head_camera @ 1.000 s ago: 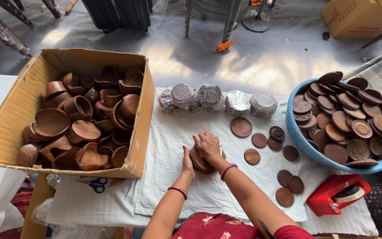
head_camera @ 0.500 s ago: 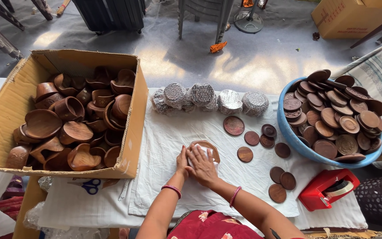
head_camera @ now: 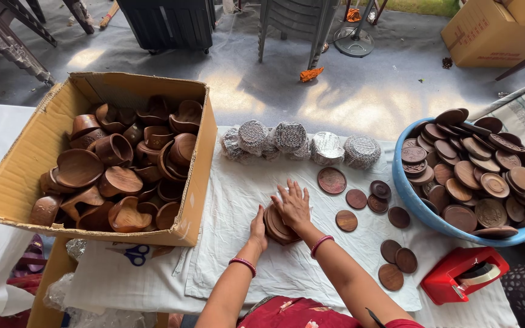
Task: The person wipes the interior and exterior of a small wooden bowl with a white cloth. They then pick up a small, round wooden disc from the table and wipe it with the cloth before placing it into a blue basin filled with similar discs.
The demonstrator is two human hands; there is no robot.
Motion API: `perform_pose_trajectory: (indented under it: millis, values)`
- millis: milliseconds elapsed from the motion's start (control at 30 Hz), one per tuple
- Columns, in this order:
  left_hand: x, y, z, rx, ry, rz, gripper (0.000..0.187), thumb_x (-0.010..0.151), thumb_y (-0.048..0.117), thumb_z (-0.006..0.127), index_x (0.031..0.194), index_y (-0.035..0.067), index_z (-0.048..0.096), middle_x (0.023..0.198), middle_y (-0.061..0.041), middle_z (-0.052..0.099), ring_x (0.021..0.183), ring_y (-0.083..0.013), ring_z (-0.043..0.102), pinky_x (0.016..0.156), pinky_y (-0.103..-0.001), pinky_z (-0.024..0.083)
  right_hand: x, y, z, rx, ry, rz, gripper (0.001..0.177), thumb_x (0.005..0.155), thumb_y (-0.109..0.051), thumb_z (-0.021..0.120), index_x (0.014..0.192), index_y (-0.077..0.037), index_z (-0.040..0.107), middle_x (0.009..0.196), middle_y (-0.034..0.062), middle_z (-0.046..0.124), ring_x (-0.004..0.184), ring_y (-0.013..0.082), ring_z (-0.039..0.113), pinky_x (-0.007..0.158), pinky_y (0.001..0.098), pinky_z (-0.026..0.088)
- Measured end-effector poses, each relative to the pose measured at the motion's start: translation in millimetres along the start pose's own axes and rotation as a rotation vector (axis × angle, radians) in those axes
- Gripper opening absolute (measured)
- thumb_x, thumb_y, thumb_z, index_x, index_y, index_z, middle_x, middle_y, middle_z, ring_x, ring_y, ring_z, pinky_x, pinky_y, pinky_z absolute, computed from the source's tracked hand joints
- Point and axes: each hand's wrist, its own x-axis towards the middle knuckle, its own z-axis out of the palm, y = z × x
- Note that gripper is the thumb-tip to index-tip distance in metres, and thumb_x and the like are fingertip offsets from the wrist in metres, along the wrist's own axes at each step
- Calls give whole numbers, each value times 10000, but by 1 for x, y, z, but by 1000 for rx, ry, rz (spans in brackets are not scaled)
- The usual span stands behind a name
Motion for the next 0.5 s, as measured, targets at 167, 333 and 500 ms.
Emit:
perform_pose_trajectory:
  millis: [167,333,500]
  values:
    - [6,-6,-2,0,31,20,670,997,575,488,1383,35,583,1390,-116,643,1253,-251,613,1071,-410,486,-49,25,5,-47,88,-21,658,1010,-596,392,1546,-216,428,1671,137,256,1541,332,207,1217,567,61]
    - [18,-15,-11,-35,-37,92,658,1000,556,499,1350,10,612,1360,-156,657,1205,-270,649,1021,-414,528,-85,2,12,-83,148,-131,690,1011,-581,411,1591,-212,350,1674,152,237,1542,341,197,1209,585,59]
    - [6,0,-3,-462,-423,-218,660,911,575,423,1401,149,543,1385,-92,644,1235,-264,634,1014,-392,515,-58,-45,5,-70,-39,-280,666,1016,-589,411,1574,-227,388,1692,132,213,1558,342,166,1216,599,23]
